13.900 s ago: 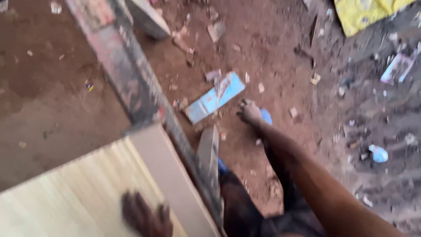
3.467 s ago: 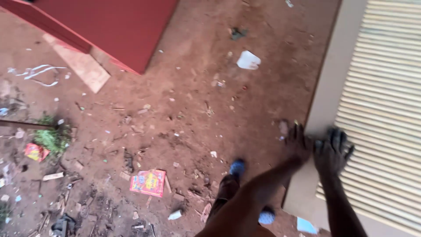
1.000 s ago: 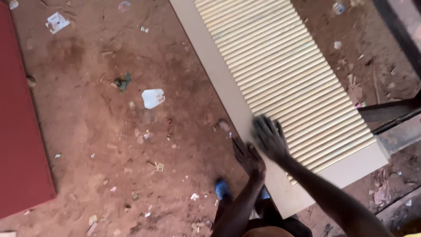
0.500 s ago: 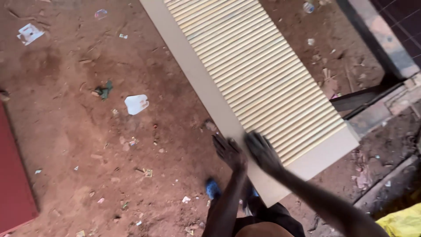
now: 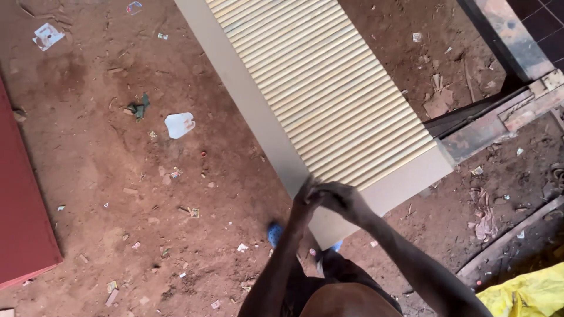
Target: The person sands a long wooden slatted panel with a sanding block, moving back and forth along the surface. The person uses both hands to hold the panel and the sanding block while working on the edges and the slats.
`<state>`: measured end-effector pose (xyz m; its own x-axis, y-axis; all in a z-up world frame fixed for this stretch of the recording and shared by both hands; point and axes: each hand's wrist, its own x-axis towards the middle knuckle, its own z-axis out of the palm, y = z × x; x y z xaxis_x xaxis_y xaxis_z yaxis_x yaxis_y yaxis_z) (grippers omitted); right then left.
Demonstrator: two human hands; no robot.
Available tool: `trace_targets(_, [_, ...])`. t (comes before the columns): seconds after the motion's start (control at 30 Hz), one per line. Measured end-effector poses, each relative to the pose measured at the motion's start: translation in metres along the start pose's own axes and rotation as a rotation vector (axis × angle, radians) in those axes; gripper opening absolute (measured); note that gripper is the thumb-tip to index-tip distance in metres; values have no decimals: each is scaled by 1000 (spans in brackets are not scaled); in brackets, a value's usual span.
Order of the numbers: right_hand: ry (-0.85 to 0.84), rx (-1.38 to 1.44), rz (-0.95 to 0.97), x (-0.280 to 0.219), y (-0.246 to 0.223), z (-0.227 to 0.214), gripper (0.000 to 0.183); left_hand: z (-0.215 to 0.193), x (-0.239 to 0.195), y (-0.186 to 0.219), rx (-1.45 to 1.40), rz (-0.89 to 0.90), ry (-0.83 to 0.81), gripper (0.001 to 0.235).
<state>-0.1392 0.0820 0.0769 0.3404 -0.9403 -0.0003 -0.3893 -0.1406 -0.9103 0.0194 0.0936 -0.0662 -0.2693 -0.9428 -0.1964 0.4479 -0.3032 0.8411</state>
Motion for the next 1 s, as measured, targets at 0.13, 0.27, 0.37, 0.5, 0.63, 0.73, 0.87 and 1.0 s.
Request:
trace_targets(0.13, [-286, -93, -120, 18, 18, -19, 30, -17, -7, -13, -58, -313, -99, 69])
trace_targets(0.27, [-335, -109, -180, 40, 46, -10, 31, -11, 10, 13, 31, -32, -232, 58])
trace_targets(0.37, [-83, -138, -129, 64, 69, -32, 55, 1, 22, 24, 474, 227, 161, 56])
trace_targets(0.5, [318, -506, -158, 81, 111, -90, 67, 34, 28, 35, 1189, 597, 691, 47])
trace_targets(0.63, [278, -828, -200, 71, 130, -92, 61, 106, 9, 21, 1347, 419, 543, 54])
trace_targets(0.73, [289, -769, -199, 67, 132, -90, 61, 126, -3, 13, 1279, 402, 596, 53])
trace_targets(0.87, [288, -741, -189, 71, 128, -95, 62, 102, 41, 22, 1374, 412, 625, 59])
trace_targets(1.0, [248, -734, -157, 73, 123, -97, 64, 65, 101, 48, 1391, 296, 706, 54])
